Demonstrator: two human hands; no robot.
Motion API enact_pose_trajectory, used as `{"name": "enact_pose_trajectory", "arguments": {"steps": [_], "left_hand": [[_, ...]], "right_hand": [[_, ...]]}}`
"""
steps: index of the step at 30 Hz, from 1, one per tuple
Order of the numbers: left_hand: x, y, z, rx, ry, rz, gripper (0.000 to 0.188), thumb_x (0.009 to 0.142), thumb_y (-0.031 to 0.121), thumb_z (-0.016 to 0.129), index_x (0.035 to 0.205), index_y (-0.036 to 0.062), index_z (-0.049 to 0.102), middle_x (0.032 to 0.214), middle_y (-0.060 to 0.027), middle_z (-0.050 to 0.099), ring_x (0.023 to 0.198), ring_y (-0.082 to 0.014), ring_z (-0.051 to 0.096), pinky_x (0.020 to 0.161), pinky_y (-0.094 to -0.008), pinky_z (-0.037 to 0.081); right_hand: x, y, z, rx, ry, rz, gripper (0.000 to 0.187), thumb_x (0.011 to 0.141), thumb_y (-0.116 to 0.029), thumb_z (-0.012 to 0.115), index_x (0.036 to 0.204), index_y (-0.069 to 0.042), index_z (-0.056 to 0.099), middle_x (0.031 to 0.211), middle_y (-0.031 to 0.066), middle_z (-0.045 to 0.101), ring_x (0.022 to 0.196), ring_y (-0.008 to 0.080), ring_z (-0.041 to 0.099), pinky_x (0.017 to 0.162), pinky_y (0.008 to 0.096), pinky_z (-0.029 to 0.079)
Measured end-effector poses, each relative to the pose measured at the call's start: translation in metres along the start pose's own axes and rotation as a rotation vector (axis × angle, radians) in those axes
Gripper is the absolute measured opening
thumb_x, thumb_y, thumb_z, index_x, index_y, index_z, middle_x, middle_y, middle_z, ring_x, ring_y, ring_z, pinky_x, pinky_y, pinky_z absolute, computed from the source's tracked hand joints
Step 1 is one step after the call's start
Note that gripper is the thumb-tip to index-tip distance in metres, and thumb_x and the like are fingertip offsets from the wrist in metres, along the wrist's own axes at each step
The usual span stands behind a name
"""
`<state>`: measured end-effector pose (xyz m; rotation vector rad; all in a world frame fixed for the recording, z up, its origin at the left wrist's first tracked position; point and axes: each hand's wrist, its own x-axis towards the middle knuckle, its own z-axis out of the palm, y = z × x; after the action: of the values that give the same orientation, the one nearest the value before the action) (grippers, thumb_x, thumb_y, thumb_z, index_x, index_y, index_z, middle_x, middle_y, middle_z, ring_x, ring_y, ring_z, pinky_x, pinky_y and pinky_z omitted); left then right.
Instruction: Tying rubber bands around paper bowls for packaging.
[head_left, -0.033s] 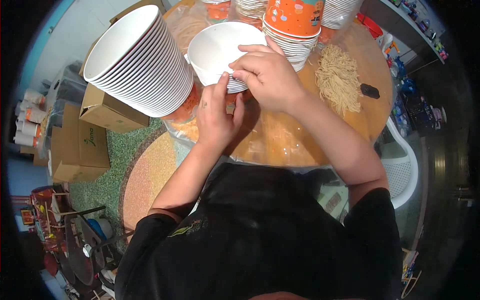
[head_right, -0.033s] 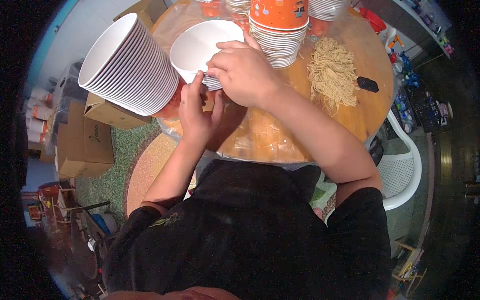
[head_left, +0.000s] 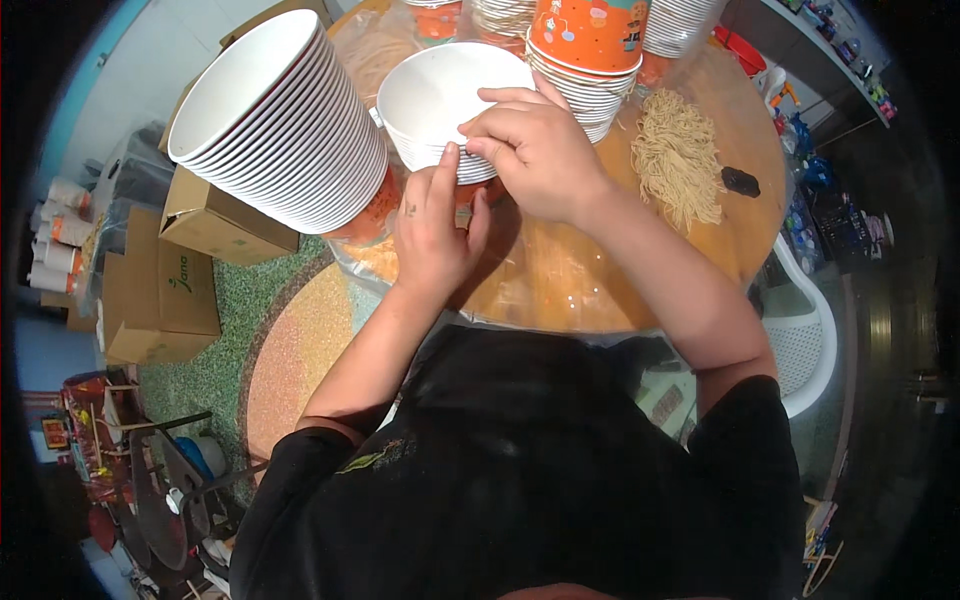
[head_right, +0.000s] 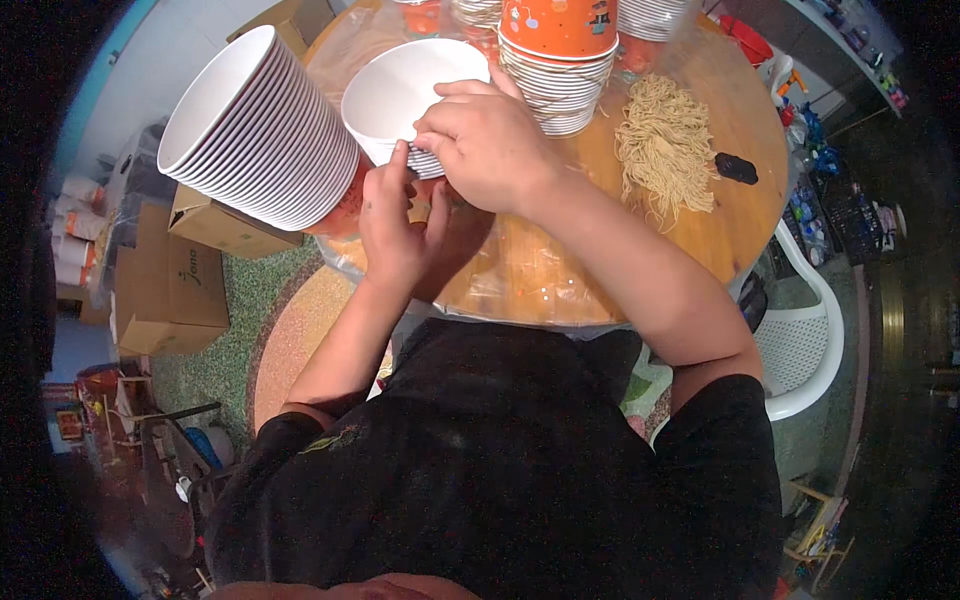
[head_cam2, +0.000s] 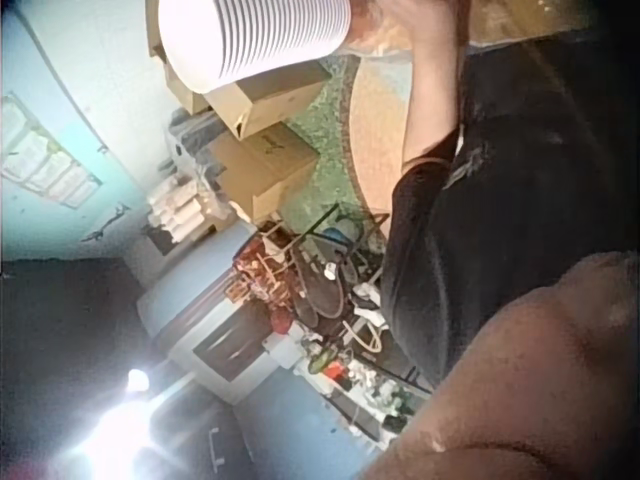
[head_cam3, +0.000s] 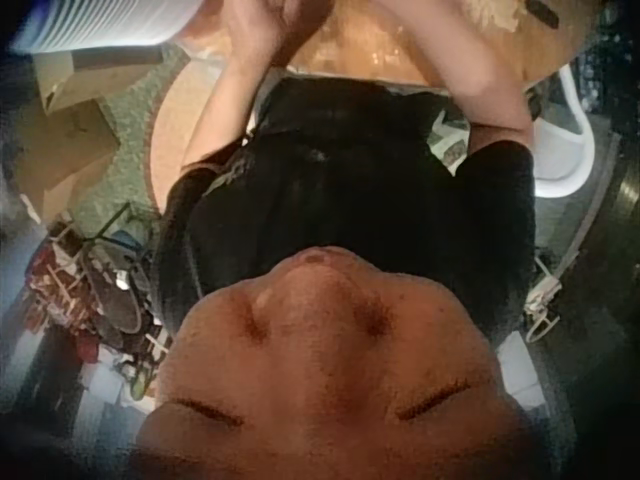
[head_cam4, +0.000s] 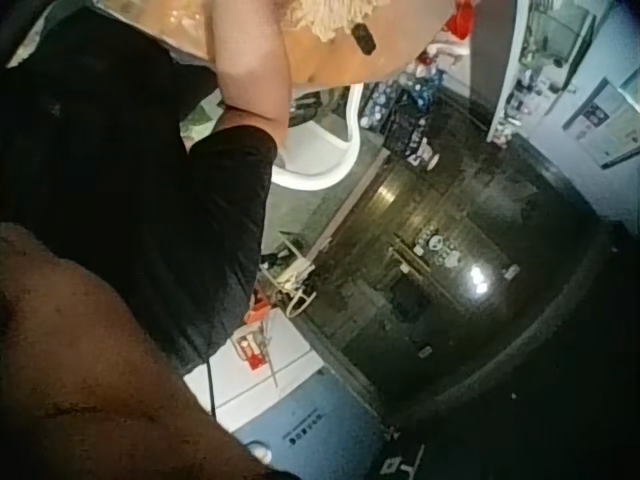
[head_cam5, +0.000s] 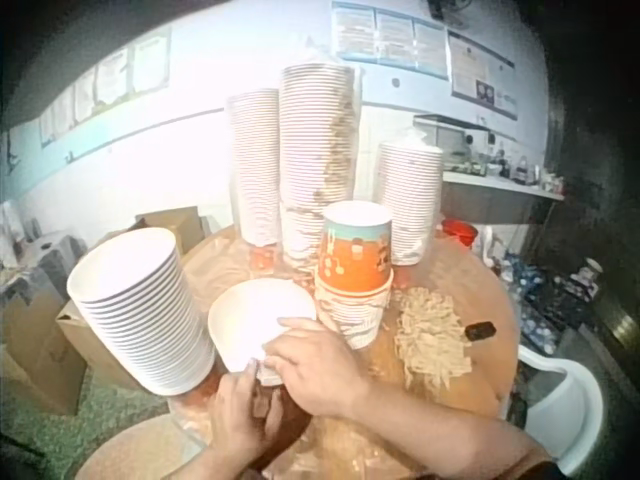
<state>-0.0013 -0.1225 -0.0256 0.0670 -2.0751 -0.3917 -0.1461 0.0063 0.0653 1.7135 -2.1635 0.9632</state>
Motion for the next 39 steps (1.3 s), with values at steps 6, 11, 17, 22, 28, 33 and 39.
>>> {"name": "enact_pose_trajectory", "arguments": {"steps": [6,11,17,22,28,33,39], "left_hand": [[-0.007,-0.005,0.003,0.010,0.038,0.008,0.075,0.091,0.012,0.088,0.158,0.0049,0.055,0.110,-0.0147,0.066,0.095,-0.0351,0.070,0.071,-0.0463,0.057],[0.004,-0.009,-0.003,0.075,0.026,-0.024,0.072,0.086,0.014,0.092,0.149,0.0094,0.059,0.107,-0.0153,0.064,0.096,-0.0376,0.068,0.077,-0.0484,0.056],[0.013,-0.005,-0.007,0.109,0.027,-0.010,0.069,0.083,0.016,0.093,0.142,0.0101,0.060,0.103,-0.0150,0.060,0.093,-0.0393,0.065,0.078,-0.0497,0.055],[0.014,-0.004,-0.009,0.122,0.031,0.006,0.068,0.083,0.016,0.094,0.141,0.0091,0.059,0.103,-0.0155,0.059,0.092,-0.0396,0.064,0.077,-0.0505,0.054],[0.019,-0.007,-0.004,0.191,-0.015,-0.057,0.066,0.082,0.017,0.096,0.137,0.0073,0.059,0.102,-0.0162,0.061,0.093,-0.0406,0.066,0.077,-0.0506,0.055],[0.029,-0.013,-0.001,0.163,-0.007,-0.082,0.068,0.081,0.014,0.096,0.138,0.0055,0.059,0.103,-0.0171,0.064,0.097,-0.0409,0.067,0.082,-0.0510,0.055],[0.017,-0.004,-0.006,0.026,0.045,-0.028,0.063,0.083,0.006,0.093,0.135,0.0000,0.059,0.114,-0.0173,0.065,0.102,-0.0363,0.066,0.087,-0.0460,0.055]], "right_hand": [[-0.001,-0.004,0.010,-0.018,0.069,0.007,0.021,0.109,-0.026,0.069,0.113,-0.014,0.087,0.124,0.0029,0.085,0.147,0.0283,0.064,0.137,0.0603,0.026],[-0.001,-0.010,0.013,-0.030,0.103,-0.019,0.020,0.108,-0.024,0.070,0.114,-0.014,0.086,0.122,0.0031,0.085,0.146,0.0283,0.064,0.135,0.0611,0.028],[0.002,-0.010,0.014,-0.053,0.163,-0.072,0.018,0.105,-0.021,0.074,0.114,-0.011,0.086,0.118,0.0056,0.085,0.144,0.0296,0.065,0.132,0.0628,0.031],[0.009,-0.010,0.006,-0.086,0.255,-0.215,0.018,0.102,-0.019,0.073,0.110,-0.010,0.086,0.116,0.0084,0.085,0.138,0.0350,0.069,0.125,0.0604,0.040],[0.014,-0.060,-0.081,0.091,0.669,-0.236,0.014,0.097,-0.011,0.079,0.106,0.001,0.078,0.114,0.0173,0.079,0.122,0.0444,0.071,0.110,0.0500,0.056],[-0.040,-0.047,-0.143,-0.161,0.644,-0.236,0.008,0.101,-0.008,0.075,0.104,-0.001,0.078,0.113,0.0143,0.082,0.126,0.0411,0.073,0.111,0.0495,0.054],[-0.139,-0.034,-0.098,-0.227,0.338,-0.009,0.010,0.095,-0.009,0.082,0.101,-0.004,0.076,0.119,0.0106,0.082,0.133,0.0434,0.070,0.112,0.0550,0.052]]}}
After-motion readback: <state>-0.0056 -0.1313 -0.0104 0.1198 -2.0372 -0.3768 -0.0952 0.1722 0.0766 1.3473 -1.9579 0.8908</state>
